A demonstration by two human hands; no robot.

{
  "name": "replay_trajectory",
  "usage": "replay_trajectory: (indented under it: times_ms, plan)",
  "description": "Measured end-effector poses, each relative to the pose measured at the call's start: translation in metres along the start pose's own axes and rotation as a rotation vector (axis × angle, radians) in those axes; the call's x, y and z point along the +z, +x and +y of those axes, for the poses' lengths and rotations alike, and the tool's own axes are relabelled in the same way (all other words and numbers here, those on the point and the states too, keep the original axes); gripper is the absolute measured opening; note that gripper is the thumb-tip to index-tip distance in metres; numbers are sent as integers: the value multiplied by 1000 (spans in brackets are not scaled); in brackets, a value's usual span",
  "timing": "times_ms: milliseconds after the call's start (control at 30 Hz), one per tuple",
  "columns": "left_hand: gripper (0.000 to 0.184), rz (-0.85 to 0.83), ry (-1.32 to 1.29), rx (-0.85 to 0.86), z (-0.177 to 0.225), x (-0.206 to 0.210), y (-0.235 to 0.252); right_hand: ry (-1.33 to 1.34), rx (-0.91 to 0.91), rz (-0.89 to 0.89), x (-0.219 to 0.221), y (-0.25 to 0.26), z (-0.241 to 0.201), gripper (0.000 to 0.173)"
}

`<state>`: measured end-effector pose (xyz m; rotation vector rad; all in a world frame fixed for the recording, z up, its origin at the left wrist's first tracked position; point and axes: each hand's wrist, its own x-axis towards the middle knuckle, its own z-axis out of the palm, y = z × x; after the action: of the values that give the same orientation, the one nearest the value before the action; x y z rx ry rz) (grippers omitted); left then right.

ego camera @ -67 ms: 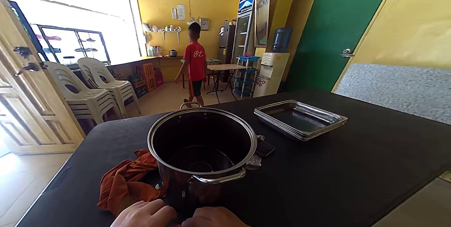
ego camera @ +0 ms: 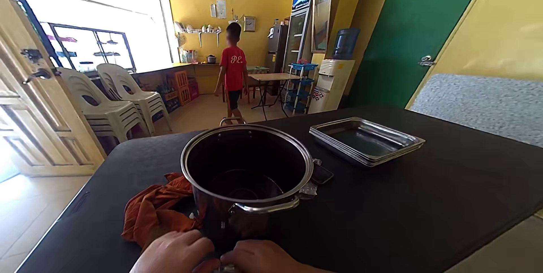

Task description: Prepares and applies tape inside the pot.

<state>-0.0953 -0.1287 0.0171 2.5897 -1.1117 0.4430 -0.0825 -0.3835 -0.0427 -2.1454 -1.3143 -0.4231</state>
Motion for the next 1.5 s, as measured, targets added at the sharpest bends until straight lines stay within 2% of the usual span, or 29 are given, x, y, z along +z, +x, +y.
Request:
replay_trajectory:
  times_ms: [67, 100, 133, 200, 233, 267, 333, 500, 567, 733, 800, 867, 933, 1133, 1500]
  plan:
    - [31, 6, 81, -7, -4, 6, -2, -15, 2, 13, 2, -1, 2, 27]
    - [29, -69, 103, -45, -1, 2, -3, -17, 8, 11, 3, -3, 2, 27]
    - [28, -233, 111, -121, 6, -9, -2, -11, 18, 0, 3, -4, 1, 27]
    - [28, -735, 76, -371, 31, -44, 17, 0, 30, -15, 1, -4, 0, 27]
    - [28, -870, 75, -418, 34, -50, 23, 3, 31, -19, 1, -3, 0, 27]
    - [28, -888, 73, -398, 28, -47, 19, 6, 32, -29, 1, -3, 1, 28]
    - [29, -825, 53, -327, 15, -35, 6, 13, 47, -84, -1, -3, 0, 29]
    - [34, -923, 86, -351, 24, -34, 11, -19, 111, -272, -9, -3, -5, 26]
    - [34, -925, 144, -383, 28, -34, 11, -34, 120, -289, -11, -3, -4, 22]
    - [19, -940, 177, -424, 31, -33, 12, -50, 47, -200, -11, -3, 0, 18]
    - [17, -818, 155, -386, 26, -29, 9, -71, 43, -215, -12, -2, -1, 17]
    - [18, -627, 155, -330, 20, -20, 8, -105, 46, -240, -11, -3, -1, 17]
    - [19, -542, 157, -297, 18, -10, 12, -122, 51, -245, -10, -3, -2, 19]
    - [29, -717, 90, -378, 14, 2, 21, -121, 54, -247, -11, -3, -3, 27]
    - [18, -765, -52, -388, -3, 0, 24, -115, 47, -247, -12, -2, -3, 28]
